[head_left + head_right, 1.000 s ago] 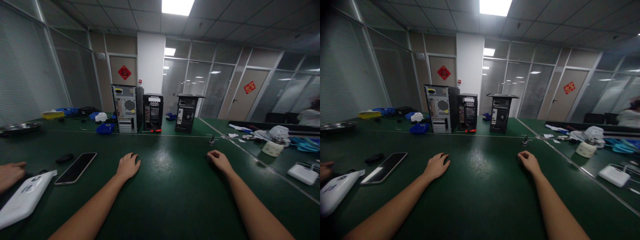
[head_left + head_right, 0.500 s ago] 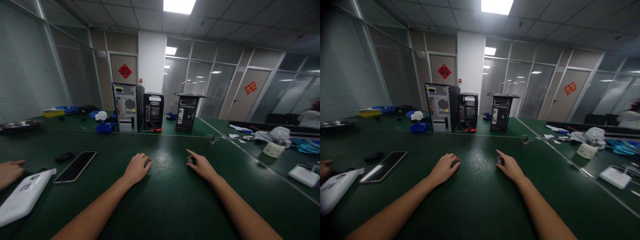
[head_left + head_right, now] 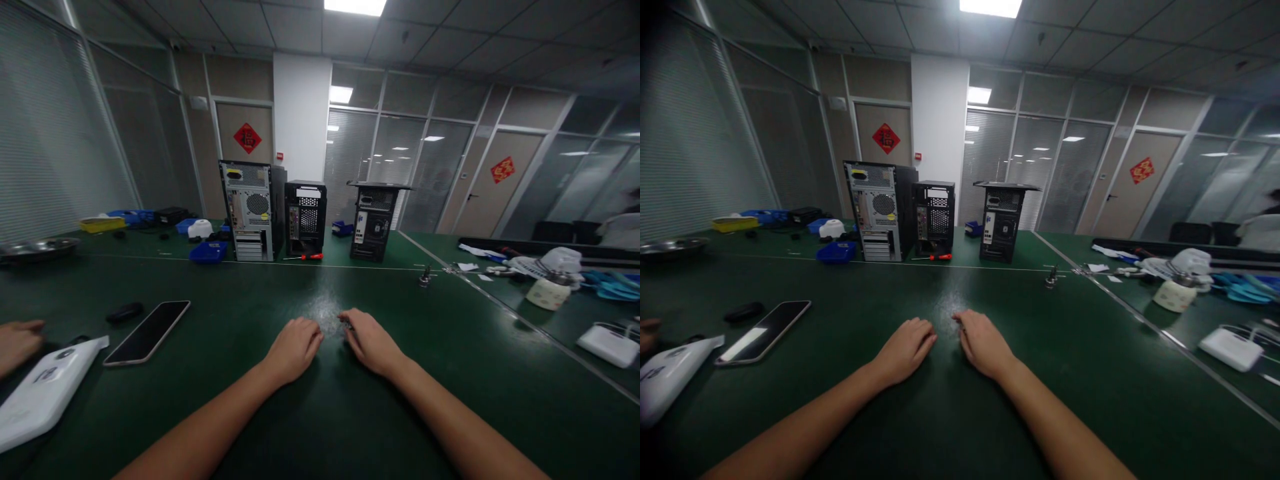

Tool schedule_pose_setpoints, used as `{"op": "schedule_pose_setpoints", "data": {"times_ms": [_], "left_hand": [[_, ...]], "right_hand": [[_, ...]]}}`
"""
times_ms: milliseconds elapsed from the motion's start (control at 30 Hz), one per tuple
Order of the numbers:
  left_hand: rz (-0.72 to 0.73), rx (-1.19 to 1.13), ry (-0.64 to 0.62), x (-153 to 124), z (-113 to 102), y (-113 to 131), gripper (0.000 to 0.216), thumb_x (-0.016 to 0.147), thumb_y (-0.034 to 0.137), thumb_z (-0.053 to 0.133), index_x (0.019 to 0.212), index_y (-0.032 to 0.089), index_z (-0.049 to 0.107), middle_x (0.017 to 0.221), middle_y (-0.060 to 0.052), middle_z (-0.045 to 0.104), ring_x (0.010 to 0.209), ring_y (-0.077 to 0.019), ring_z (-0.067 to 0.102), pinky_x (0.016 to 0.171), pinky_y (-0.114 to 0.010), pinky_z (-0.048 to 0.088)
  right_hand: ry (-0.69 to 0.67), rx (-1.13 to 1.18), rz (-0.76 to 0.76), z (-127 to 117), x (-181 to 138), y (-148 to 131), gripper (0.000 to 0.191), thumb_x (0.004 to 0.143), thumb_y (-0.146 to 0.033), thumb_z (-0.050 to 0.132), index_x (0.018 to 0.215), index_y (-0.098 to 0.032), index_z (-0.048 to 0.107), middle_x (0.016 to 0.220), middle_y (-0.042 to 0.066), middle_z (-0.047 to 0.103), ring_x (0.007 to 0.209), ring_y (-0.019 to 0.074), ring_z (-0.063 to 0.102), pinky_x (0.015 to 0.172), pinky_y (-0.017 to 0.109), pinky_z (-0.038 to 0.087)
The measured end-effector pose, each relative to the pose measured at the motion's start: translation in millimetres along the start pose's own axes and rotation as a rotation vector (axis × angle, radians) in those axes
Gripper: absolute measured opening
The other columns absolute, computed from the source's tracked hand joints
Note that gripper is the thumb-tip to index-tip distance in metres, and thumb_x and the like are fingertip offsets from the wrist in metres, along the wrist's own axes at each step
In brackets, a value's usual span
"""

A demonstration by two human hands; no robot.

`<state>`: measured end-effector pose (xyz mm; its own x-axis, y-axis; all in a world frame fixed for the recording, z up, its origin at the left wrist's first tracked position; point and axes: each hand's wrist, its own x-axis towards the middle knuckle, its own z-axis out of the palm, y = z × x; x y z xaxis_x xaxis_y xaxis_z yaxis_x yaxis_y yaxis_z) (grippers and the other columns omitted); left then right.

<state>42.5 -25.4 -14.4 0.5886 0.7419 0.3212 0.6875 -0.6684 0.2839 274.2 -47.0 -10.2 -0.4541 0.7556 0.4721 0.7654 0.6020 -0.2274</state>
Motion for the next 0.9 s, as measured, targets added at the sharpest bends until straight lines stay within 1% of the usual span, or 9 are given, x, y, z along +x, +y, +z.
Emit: {"op": "schedule_pose_setpoints", "data": {"times_ms": [100, 167, 300, 433, 567, 633, 733, 800, 900], "left_hand": [[-0.048, -0.098, 0.016, 1.0, 1.0, -4.8, 0.022, 0.097, 0.037, 0.051, 0.091, 0.020, 0.065, 0.088, -0.006, 0.066, 0.088, -0.0225, 0.058, 0.081, -0.034, 0.041], [-0.044, -0.191, 0.015, 1.8, 3.5, -3.8, 0.020, 0.093, 0.037, 0.057, 0.090, 0.020, 0.067, 0.086, -0.005, 0.066, 0.088, -0.0217, 0.058, 0.081, -0.033, 0.042], [-0.028, -0.324, 0.004, 3.2, 7.3, 4.0, 0.019, 0.089, 0.035, 0.064, 0.080, 0.019, 0.068, 0.083, -0.003, 0.068, 0.085, -0.0197, 0.059, 0.078, -0.031, 0.041], [-0.023, -0.328, 0.007, 3.6, 8.0, 8.6, 0.026, 0.090, 0.034, 0.064, 0.069, 0.019, 0.065, 0.078, -0.002, 0.069, 0.082, -0.0184, 0.059, 0.078, -0.030, 0.041], [-0.037, -0.327, 0.013, 3.3, 5.5, 6.2, 0.028, 0.091, 0.041, 0.061, 0.075, 0.019, 0.069, 0.079, -0.003, 0.070, 0.082, -0.0191, 0.059, 0.078, -0.031, 0.041], [-0.039, -0.297, 0.025, 2.7, 2.5, 0.6, 0.034, 0.094, 0.045, 0.056, 0.079, 0.019, 0.071, 0.080, -0.004, 0.070, 0.083, -0.0199, 0.059, 0.081, -0.032, 0.042], [-0.072, -0.187, 0.044, 2.0, -3.6, -16.8, 0.038, 0.096, 0.048, 0.049, 0.083, 0.021, 0.072, 0.084, -0.005, 0.071, 0.086, -0.0217, 0.060, 0.085, -0.035, 0.042], [-0.140, -0.087, 0.051, 2.0, -7.7, -33.9, 0.036, 0.096, 0.046, 0.048, 0.089, 0.022, 0.074, 0.088, -0.005, 0.071, 0.090, -0.0237, 0.060, 0.086, -0.037, 0.043], [-0.305, 0.021, 0.067, 2.0, -12.8, -62.0, 0.034, 0.095, 0.042, 0.047, 0.099, 0.022, 0.074, 0.099, -0.008, 0.071, 0.097, -0.0252, 0.062, 0.089, -0.037, 0.046]], "right_hand": [[0.081, -0.003, 0.065, -6.5, -0.8, 2.8, 0.026, 0.096, -0.014, 0.039, 0.117, -0.020, 0.052, 0.106, 0.011, 0.061, 0.098, 0.0238, 0.057, 0.091, 0.041, 0.044], [0.048, -0.013, 0.028, -7.3, -0.5, -2.9, 0.023, 0.093, -0.016, 0.045, 0.115, -0.020, 0.051, 0.103, 0.010, 0.060, 0.097, 0.0243, 0.056, 0.091, 0.041, 0.042], [-0.097, -0.068, -0.105, 1.1, 1.7, -20.9, 0.022, 0.090, -0.026, 0.058, 0.110, -0.021, 0.052, 0.103, 0.008, 0.061, 0.099, 0.0249, 0.055, 0.092, 0.042, 0.038], [-0.151, -0.123, -0.170, 12.6, 3.5, -28.9, 0.009, 0.094, -0.025, 0.054, 0.101, -0.020, 0.053, 0.097, 0.007, 0.061, 0.093, 0.0222, 0.055, 0.089, 0.039, 0.037], [-0.130, -0.104, -0.165, 10.2, 4.8, -19.7, 0.008, 0.099, -0.025, 0.047, 0.096, -0.021, 0.052, 0.093, 0.006, 0.061, 0.090, 0.0205, 0.056, 0.088, 0.037, 0.038], [-0.094, -0.073, -0.103, 2.1, 4.2, -5.1, 0.009, 0.100, -0.026, 0.046, 0.096, -0.021, 0.053, 0.094, 0.005, 0.062, 0.091, 0.0204, 0.057, 0.089, 0.038, 0.039], [0.000, -0.048, 0.076, -13.5, -2.8, 33.4, 0.012, 0.101, -0.029, 0.045, 0.099, -0.022, 0.055, 0.098, 0.006, 0.063, 0.093, 0.0211, 0.058, 0.088, 0.038, 0.041], [0.072, -0.020, 0.248, -22.5, -12.6, 67.5, 0.016, 0.101, -0.033, 0.042, 0.099, -0.022, 0.054, 0.097, 0.006, 0.063, 0.089, 0.0211, 0.059, 0.083, 0.037, 0.044], [0.178, 0.032, 0.506, -30.4, -32.0, 121.0, 0.022, 0.100, -0.039, 0.037, 0.099, -0.022, 0.051, 0.089, 0.005, 0.062, 0.079, 0.0204, 0.060, 0.073, 0.034, 0.045]]}}
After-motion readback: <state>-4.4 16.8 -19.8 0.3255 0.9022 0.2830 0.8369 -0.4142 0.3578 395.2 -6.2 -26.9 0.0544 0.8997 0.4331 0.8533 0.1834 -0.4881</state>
